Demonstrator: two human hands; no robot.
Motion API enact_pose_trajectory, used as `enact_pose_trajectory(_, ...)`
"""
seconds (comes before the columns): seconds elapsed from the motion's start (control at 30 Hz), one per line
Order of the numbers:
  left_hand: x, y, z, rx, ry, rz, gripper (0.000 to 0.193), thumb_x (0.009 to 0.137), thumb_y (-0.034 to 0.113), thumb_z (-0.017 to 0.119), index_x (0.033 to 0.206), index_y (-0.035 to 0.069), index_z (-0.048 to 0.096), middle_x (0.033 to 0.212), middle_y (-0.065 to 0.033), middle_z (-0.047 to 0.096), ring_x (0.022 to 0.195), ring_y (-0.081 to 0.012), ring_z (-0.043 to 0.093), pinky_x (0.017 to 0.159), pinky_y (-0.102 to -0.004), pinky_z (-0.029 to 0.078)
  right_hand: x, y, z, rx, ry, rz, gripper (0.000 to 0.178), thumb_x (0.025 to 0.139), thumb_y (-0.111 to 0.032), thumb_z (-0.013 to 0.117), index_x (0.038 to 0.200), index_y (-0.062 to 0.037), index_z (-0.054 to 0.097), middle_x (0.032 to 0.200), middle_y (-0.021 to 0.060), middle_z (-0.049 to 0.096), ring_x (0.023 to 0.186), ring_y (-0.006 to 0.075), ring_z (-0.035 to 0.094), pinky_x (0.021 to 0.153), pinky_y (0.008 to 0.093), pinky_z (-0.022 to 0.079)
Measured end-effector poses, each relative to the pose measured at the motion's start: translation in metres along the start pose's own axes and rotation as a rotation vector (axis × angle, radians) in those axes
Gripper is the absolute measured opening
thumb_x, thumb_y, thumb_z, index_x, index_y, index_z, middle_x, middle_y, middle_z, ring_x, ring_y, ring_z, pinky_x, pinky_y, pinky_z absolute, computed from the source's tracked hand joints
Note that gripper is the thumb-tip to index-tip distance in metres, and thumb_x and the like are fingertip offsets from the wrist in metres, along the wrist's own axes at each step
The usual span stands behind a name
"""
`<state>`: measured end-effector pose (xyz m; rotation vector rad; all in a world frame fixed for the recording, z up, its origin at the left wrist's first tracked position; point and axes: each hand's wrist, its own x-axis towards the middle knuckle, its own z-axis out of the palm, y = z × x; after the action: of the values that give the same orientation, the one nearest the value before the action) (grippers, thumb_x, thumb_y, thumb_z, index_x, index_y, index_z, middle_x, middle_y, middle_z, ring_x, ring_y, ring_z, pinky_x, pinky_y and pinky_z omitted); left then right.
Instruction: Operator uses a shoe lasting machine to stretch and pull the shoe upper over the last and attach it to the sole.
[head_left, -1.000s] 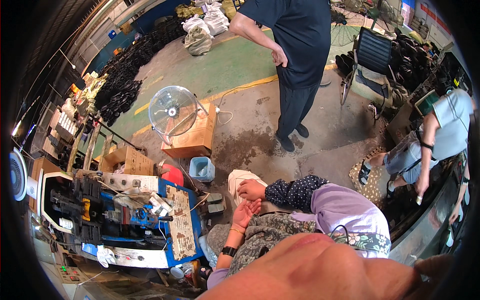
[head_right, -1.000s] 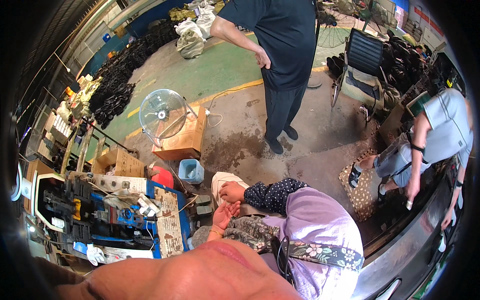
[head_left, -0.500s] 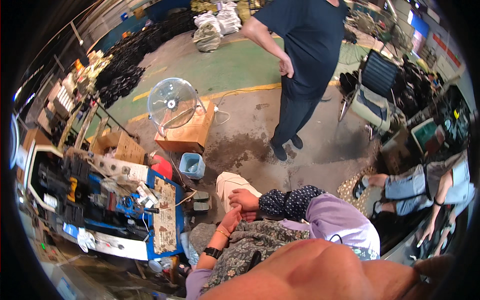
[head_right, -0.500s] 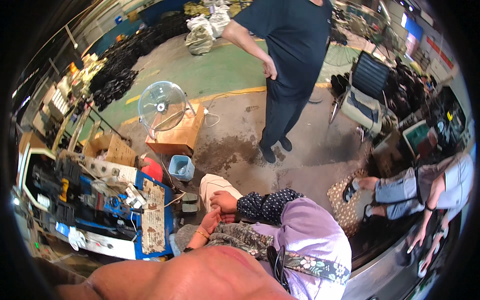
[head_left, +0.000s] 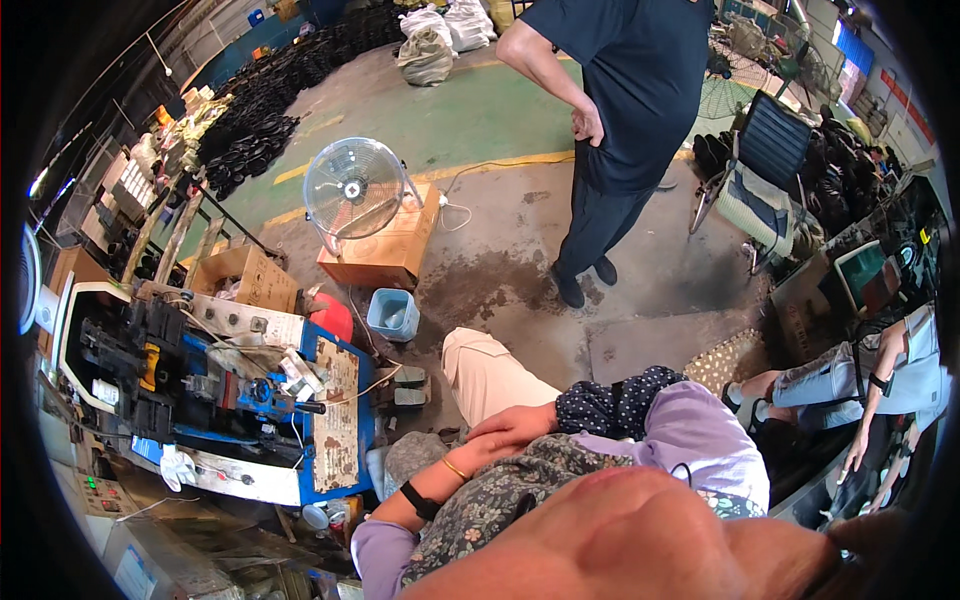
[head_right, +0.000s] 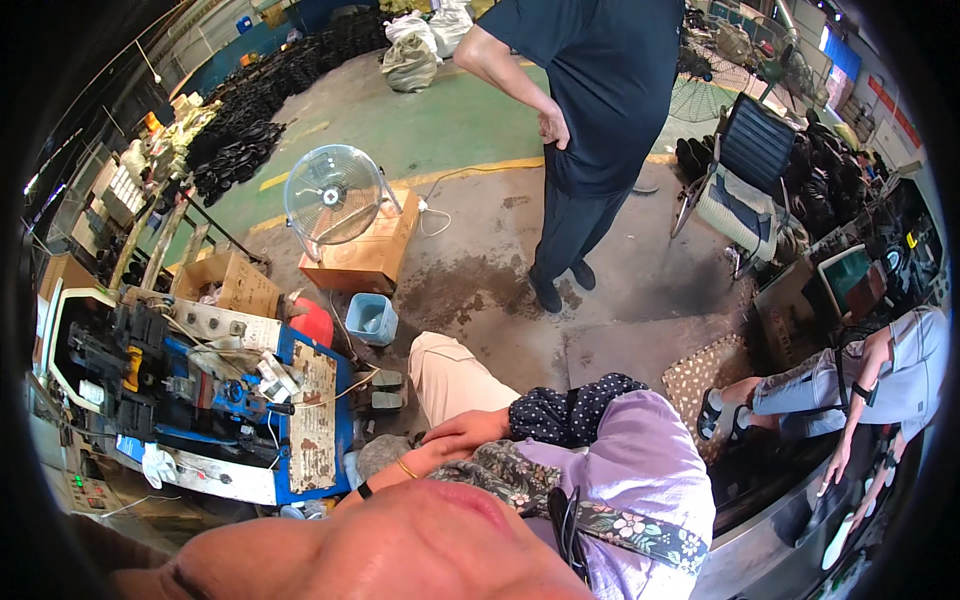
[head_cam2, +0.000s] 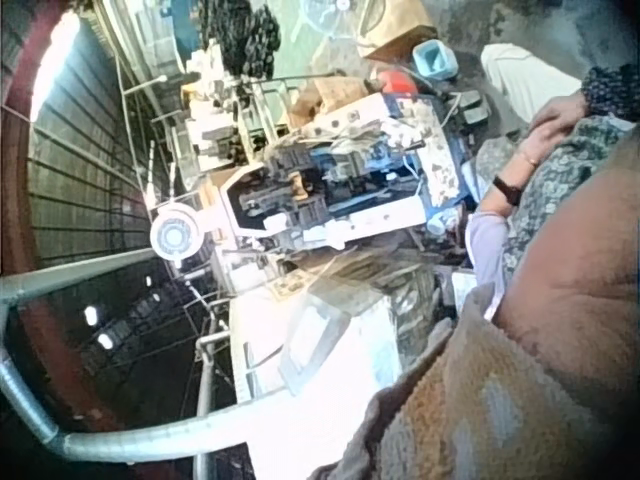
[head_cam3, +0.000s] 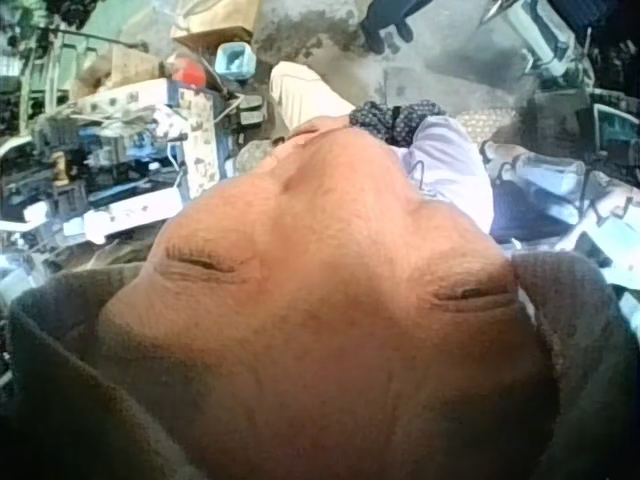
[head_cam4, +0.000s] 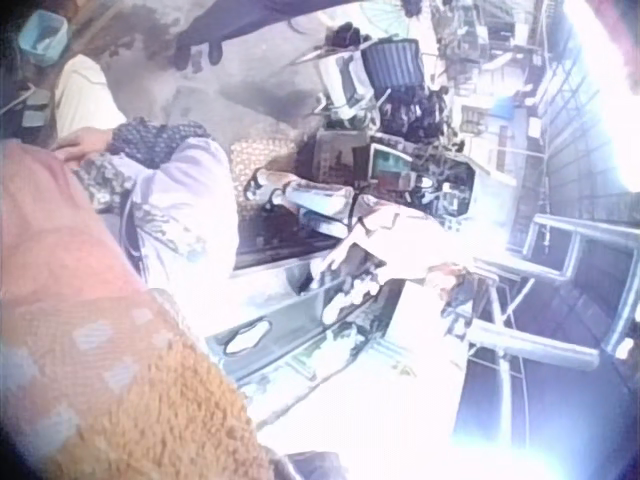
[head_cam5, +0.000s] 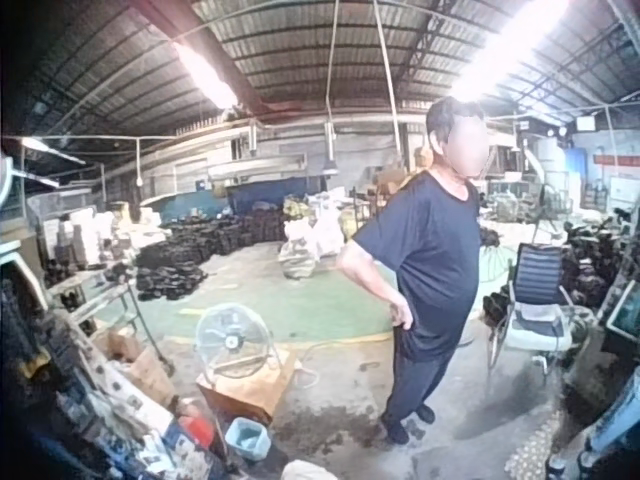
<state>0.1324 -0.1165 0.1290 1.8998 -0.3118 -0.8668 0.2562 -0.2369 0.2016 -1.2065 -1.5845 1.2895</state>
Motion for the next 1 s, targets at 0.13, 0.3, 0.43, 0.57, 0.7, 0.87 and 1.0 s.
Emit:
enact_pose_trajectory(0.13, 0.003, 0.0, 0.003, 0.035, -0.025, -0.053, 0.05, 0.098, 0.039, 0.05, 0.136, 0.007, 0.052, 0.136, -0.0139, 0.054, 0.126, -0.0233, 0.051, 0.106, -0.0331, 0.036, 0.006, -0.017, -0.008, -0.374, -0.062, 0.085, 0.05, 0.099, -0.044, 0.043, 0.127, -0.005, 0.058, 0.118, 0.0186, 0.064, 0.106, 0.0346, 0.061, 0.092, 0.0406, 0.046)
enact_pose_trajectory(0.3, 0.0, 0.006, -0.002, 0.052, -0.034, -0.071, 0.05, 0.098, 0.04, 0.05, 0.136, 0.007, 0.052, 0.137, -0.0139, 0.054, 0.126, -0.0236, 0.051, 0.106, -0.0332, 0.036, 0.015, 0.005, -0.006, -0.191, -0.025, 0.141, 0.046, 0.099, -0.04, 0.043, 0.117, -0.0034, 0.064, 0.108, 0.0199, 0.067, 0.1, 0.0358, 0.062, 0.088, 0.0402, 0.047)
enact_pose_trajectory(0.43, -0.002, 0.008, -0.004, 0.056, -0.031, -0.08, 0.05, 0.098, 0.04, 0.049, 0.136, 0.007, 0.052, 0.137, -0.014, 0.054, 0.126, -0.0237, 0.051, 0.106, -0.0332, 0.036, 0.015, 0.018, -0.003, -0.14, 0.024, 0.069, 0.045, 0.1, -0.039, 0.043, 0.113, -0.003, 0.065, 0.107, 0.0201, 0.067, 0.098, 0.0355, 0.063, 0.087, 0.0398, 0.048)
enact_pose_trajectory(0.57, -0.002, 0.009, -0.002, 0.052, -0.019, -0.082, 0.05, 0.098, 0.04, 0.049, 0.136, 0.007, 0.052, 0.137, -0.0141, 0.054, 0.126, -0.0239, 0.051, 0.106, -0.0332, 0.036, 0.016, 0.016, -0.003, -0.102, 0.009, 0.104, 0.045, 0.1, -0.039, 0.043, 0.114, -0.0029, 0.065, 0.107, 0.0202, 0.067, 0.097, 0.0352, 0.063, 0.086, 0.0398, 0.048)
enact_pose_trajectory(0.7, -0.002, 0.011, -0.001, 0.046, -0.021, -0.081, 0.05, 0.099, 0.041, 0.048, 0.136, 0.007, 0.052, 0.137, -0.0141, 0.053, 0.126, -0.0241, 0.051, 0.106, -0.0332, 0.036, 0.019, 0.015, -0.002, -0.097, 0.039, 0.099, 0.044, 0.099, -0.038, 0.044, 0.113, -0.0024, 0.066, 0.105, 0.0199, 0.068, 0.096, 0.0347, 0.064, 0.086, 0.0396, 0.048)
enact_pose_trajectory(0.87, -0.001, 0.012, 0.0, 0.045, -0.018, -0.081, 0.051, 0.099, 0.041, 0.048, 0.136, 0.008, 0.052, 0.137, -0.0142, 0.053, 0.126, -0.0243, 0.051, 0.106, -0.0332, 0.036, 0.019, 0.021, -0.001, -0.07, 0.052, 0.087, 0.043, 0.099, -0.038, 0.046, 0.112, -0.0021, 0.066, 0.104, 0.0196, 0.068, 0.095, 0.0338, 0.064, 0.085, 0.0393, 0.048)
enact_pose_trajectory(1.0, -0.001, 0.013, 0.0, 0.051, -0.014, -0.085, 0.051, 0.099, 0.042, 0.047, 0.136, 0.008, 0.052, 0.137, -0.0143, 0.053, 0.126, -0.0245, 0.051, 0.106, -0.0333, 0.036, 0.02, 0.018, 0.0, -0.108, 0.038, 0.105, 0.043, 0.099, -0.037, 0.047, 0.113, -0.0017, 0.066, 0.104, 0.019, 0.068, 0.095, 0.033, 0.065, 0.086, 0.0391, 0.048)
